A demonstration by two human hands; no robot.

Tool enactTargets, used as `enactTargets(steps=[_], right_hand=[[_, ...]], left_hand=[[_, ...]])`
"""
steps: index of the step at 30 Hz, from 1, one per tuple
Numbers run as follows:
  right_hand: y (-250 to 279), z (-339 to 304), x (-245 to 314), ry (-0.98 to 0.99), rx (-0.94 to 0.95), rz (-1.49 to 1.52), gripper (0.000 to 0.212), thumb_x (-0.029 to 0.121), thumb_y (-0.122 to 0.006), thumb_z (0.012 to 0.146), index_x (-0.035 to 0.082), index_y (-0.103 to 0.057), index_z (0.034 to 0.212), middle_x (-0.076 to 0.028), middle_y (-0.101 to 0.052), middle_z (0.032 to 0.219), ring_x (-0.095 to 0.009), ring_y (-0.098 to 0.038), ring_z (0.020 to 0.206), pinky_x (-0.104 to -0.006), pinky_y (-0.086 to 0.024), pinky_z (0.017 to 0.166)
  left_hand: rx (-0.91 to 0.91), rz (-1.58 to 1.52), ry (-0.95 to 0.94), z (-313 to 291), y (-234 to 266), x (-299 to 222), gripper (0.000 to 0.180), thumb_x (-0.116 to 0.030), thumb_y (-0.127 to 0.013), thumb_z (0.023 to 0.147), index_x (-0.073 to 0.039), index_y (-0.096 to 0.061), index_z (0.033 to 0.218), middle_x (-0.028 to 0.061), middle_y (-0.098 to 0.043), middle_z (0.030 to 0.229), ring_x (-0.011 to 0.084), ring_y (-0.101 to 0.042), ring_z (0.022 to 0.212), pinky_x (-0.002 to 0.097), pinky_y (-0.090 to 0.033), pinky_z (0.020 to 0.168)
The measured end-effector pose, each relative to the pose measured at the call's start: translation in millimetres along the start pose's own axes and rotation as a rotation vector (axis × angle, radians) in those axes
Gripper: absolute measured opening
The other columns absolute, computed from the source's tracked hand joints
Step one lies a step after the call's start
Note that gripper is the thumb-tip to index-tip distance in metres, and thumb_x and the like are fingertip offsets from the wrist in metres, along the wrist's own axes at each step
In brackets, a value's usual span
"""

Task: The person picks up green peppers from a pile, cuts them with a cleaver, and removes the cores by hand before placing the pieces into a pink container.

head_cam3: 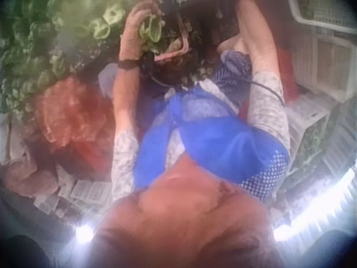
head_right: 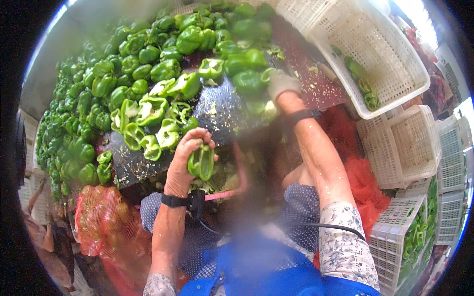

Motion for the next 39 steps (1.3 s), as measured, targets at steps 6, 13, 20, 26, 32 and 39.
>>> enactTargets(steps=[6,13,20,26,32,39], right_hand=[[-7,11,7,-0.004,-0.122,0.241,0.030,0.030,-0.059,0.083,0.018,-0.062,0.111,-0.015,-0.066,0.107,-0.034,-0.063,0.101,-0.0451,-0.050,0.083],[-1,-3,18,0.158,-0.170,0.332,0.038,0.019,-0.053,0.083,0.024,-0.056,0.121,-0.019,-0.062,0.116,-0.036,-0.060,0.107,-0.0444,-0.047,0.090],[-12,12,29,-0.013,-0.028,0.200,0.034,0.022,-0.059,0.080,0.014,-0.057,0.113,-0.020,-0.063,0.112,-0.040,-0.063,0.099,-0.0465,-0.049,0.085],[29,-9,56,0.032,0.221,1.787,0.038,0.018,-0.065,0.083,0.006,-0.058,0.118,0.002,-0.062,0.088,-0.004,-0.045,0.056,-0.0187,-0.033,0.044],[73,-132,182,0.222,0.780,1.846,0.043,0.017,-0.063,0.084,0.005,-0.054,0.124,0.002,-0.059,0.090,-0.002,-0.043,0.053,-0.0159,-0.037,0.049],[47,-161,194,0.461,1.229,1.939,0.033,0.005,-0.056,0.084,0.001,-0.058,0.117,-0.008,-0.062,0.110,-0.020,-0.060,0.096,-0.0345,-0.050,0.084]], left_hand=[[-0.007,-0.291,0.174,-14,7,-2,0.024,-0.012,-0.057,0.083,-0.005,-0.058,0.105,0.0074,-0.059,0.096,0.0191,-0.060,0.094,0.0394,-0.057,0.077],[-0.062,-0.167,0.187,-21,11,-21,0.023,-0.015,-0.058,0.086,-0.007,-0.058,0.108,0.0057,-0.058,0.097,0.0177,-0.058,0.095,0.0335,-0.052,0.086],[-0.103,-0.361,0.114,-40,20,-22,0.019,-0.011,-0.062,0.087,-0.006,-0.059,0.106,0.0043,-0.058,0.098,0.0120,-0.057,0.087,0.0269,-0.054,0.072],[-0.136,-0.293,0.083,-28,49,-22,0.033,-0.008,-0.057,0.086,-0.007,-0.054,0.119,0.0095,-0.058,0.109,0.0213,-0.059,0.100,0.0341,-0.053,0.086],[-0.098,-0.306,-0.028,-16,42,-43,0.047,-0.014,-0.059,0.089,-0.006,-0.047,0.134,0.0093,-0.056,0.123,0.0214,-0.057,0.107,0.0398,-0.054,0.088],[0.017,-0.423,0.056,-22,25,-37,0.048,-0.016,-0.056,0.092,-0.003,-0.042,0.136,0.0154,-0.056,0.123,0.0262,-0.061,0.102,0.0440,-0.057,0.081]])
Point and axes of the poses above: each hand's wrist, its own z-axis towards the middle knuckle, its own y-axis out of the back of the hand, x = y × z, the point moved 8 cm from there along z, towards the middle knuckle
